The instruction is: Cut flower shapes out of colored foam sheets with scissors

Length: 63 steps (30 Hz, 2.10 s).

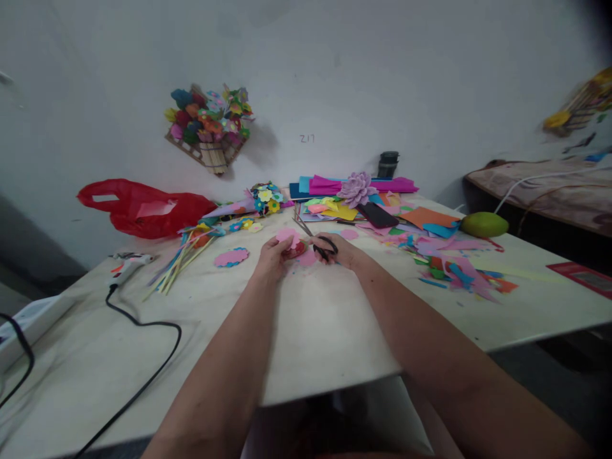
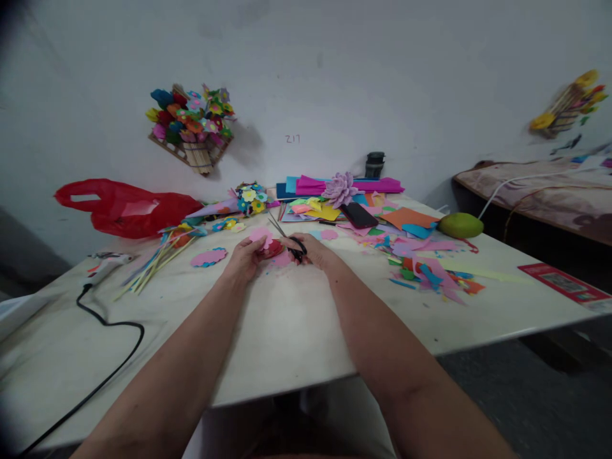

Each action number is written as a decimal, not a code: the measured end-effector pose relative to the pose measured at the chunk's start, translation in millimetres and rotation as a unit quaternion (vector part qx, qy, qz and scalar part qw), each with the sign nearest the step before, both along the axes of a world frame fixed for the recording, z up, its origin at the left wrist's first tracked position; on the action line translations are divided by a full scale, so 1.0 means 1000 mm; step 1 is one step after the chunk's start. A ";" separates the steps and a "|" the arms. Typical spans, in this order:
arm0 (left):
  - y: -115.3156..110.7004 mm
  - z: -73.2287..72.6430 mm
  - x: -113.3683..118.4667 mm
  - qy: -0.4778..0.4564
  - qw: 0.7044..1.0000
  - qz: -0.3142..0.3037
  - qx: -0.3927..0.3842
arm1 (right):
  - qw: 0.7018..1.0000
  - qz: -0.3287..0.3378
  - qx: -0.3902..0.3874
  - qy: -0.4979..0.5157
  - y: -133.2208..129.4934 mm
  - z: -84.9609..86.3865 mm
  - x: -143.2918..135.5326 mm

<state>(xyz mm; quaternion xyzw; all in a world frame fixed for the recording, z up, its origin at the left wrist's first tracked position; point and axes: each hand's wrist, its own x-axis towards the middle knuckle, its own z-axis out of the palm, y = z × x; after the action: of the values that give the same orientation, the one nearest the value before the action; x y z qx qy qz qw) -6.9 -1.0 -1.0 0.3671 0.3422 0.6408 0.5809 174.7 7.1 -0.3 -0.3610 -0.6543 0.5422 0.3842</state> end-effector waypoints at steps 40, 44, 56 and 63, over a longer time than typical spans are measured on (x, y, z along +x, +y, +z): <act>-0.002 0.000 0.000 0.022 0.999 -0.031 0.028 | 0.994 0.051 0.019 -0.100 -0.006 0.009 0.002; 0.000 -0.001 -0.001 0.029 0.999 -0.030 0.034 | 0.993 0.048 0.012 -0.105 -0.008 0.012 0.002; 0.001 -0.003 -0.002 0.036 0.998 -0.030 0.034 | 0.993 0.035 0.007 -0.112 -0.010 0.013 -0.002; 0.000 -0.001 -0.001 0.027 0.999 -0.033 0.033 | 0.994 0.025 0.004 -0.110 -0.006 0.009 -0.002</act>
<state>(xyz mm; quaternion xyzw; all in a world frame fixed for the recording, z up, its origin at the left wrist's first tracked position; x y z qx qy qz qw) -7.6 -1.3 -2.5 0.4142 0.3239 0.6224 0.5798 172.3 1.0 8.2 -0.4005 -0.7034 0.5062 0.2977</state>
